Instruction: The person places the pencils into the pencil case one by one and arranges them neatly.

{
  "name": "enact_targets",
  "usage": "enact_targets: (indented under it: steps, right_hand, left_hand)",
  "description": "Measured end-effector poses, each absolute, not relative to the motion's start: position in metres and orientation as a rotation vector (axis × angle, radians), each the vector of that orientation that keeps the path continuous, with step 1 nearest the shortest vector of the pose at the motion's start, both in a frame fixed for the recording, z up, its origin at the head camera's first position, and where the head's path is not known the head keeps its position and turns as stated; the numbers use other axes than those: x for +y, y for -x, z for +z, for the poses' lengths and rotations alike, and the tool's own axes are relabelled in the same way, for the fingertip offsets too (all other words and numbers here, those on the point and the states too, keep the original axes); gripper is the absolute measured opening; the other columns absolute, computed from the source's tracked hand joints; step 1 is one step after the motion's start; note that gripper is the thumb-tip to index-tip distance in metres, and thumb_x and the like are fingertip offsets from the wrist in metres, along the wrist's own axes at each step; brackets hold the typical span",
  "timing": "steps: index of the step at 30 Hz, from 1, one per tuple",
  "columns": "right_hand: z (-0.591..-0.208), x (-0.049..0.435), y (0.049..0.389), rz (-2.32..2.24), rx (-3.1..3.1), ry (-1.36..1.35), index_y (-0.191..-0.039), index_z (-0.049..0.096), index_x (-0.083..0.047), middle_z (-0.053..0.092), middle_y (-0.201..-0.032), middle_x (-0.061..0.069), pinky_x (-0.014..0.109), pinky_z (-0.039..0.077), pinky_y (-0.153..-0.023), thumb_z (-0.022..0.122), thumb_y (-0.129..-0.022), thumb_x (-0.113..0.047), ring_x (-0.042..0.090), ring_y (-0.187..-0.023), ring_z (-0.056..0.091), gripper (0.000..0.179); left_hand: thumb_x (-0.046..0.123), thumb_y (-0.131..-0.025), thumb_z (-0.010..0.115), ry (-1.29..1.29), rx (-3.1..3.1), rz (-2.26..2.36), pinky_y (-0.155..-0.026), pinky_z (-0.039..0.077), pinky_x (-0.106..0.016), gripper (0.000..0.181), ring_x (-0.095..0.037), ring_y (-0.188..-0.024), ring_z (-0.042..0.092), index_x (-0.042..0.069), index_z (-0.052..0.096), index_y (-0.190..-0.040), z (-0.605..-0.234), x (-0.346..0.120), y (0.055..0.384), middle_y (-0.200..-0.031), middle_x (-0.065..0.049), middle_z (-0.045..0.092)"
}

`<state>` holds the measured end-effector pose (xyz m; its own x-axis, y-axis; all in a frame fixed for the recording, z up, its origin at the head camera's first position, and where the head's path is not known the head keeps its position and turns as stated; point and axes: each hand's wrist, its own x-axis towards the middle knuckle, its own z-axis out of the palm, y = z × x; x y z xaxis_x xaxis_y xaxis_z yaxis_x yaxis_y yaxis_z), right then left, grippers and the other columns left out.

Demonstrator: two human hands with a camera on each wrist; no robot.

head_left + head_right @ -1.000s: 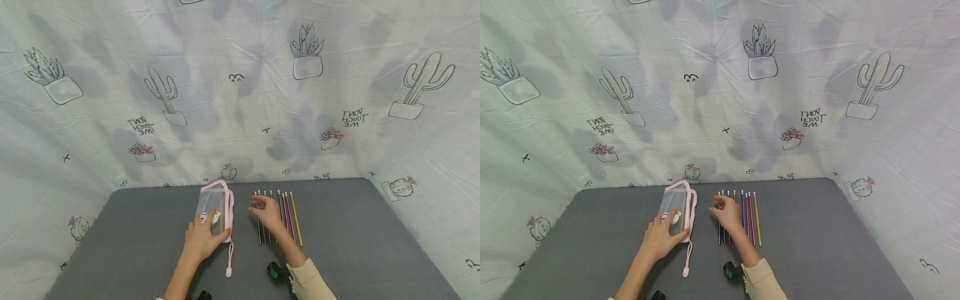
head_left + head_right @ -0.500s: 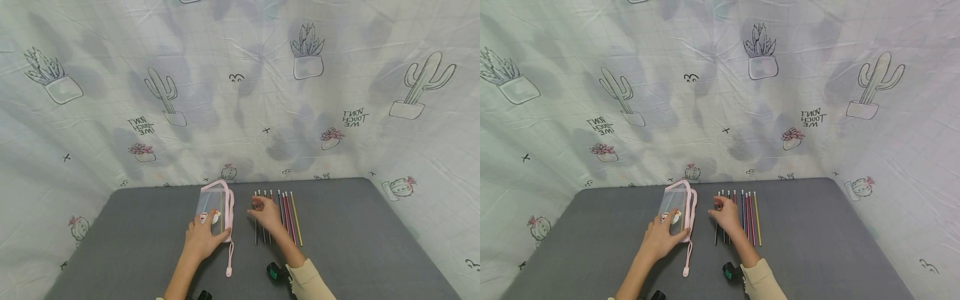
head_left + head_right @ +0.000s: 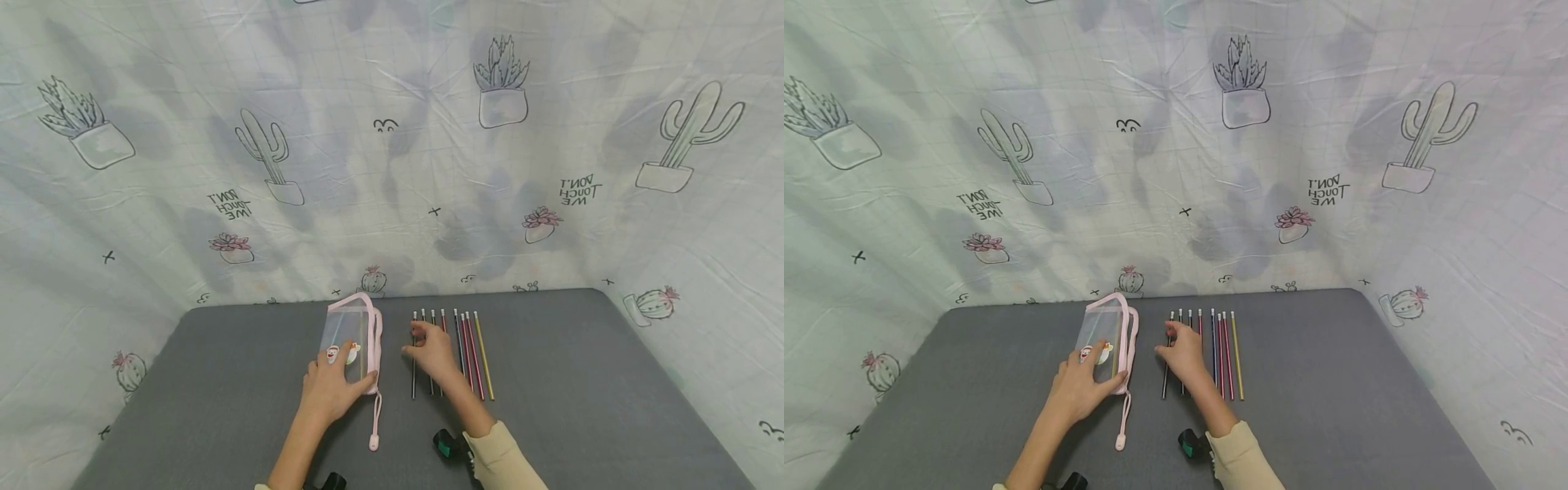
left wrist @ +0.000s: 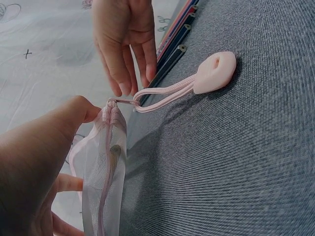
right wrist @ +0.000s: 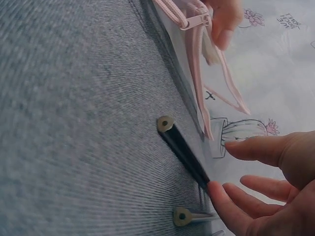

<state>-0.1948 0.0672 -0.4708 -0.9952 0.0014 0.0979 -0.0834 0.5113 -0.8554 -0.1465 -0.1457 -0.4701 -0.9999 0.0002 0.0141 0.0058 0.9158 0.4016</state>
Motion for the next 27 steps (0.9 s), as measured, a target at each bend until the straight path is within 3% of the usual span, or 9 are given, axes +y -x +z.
enact_targets:
  steps: [10, 20, 27]
  right_hand:
    - [-0.477, 0.064, 0.198, 1.479, -2.653, -0.111, -0.129, 0.067, 0.011, 0.073, -0.111, 0.026, 0.043, 0.060, -0.073, 0.085, -0.080, 0.006, 0.032, -0.086, 0.073, 0.053]
    - [-0.481, 0.059, 0.202, 1.374, -2.687, -0.123, -0.125, 0.070, 0.010, 0.074, -0.101, 0.021, 0.038, 0.058, -0.067, 0.089, -0.075, 0.005, 0.023, -0.075, 0.070, 0.053]
    - [-0.482, 0.055, 0.202, 1.294, -2.738, -0.151, -0.123, 0.071, 0.010, 0.074, -0.098, 0.019, 0.045, 0.057, -0.078, 0.092, -0.072, 0.001, 0.032, -0.088, 0.069, 0.056]
  left_hand:
    - [0.064, -0.089, 0.070, 0.015, -3.046, -0.642, -0.095, 0.046, -0.072, 0.087, -0.060, -0.119, 0.055, 0.014, 0.050, -0.157, -0.470, -0.146, 0.147, -0.137, -0.039, 0.051]
    - [0.064, -0.089, 0.070, 0.007, -3.054, -0.628, -0.094, 0.046, -0.072, 0.087, -0.060, -0.119, 0.055, 0.014, 0.049, -0.157, -0.469, -0.145, 0.147, -0.138, -0.039, 0.051]
    - [0.064, -0.089, 0.071, 0.005, -3.062, -0.623, -0.094, 0.046, -0.072, 0.087, -0.059, -0.118, 0.055, 0.015, 0.049, -0.157, -0.471, -0.146, 0.147, -0.138, -0.038, 0.051]
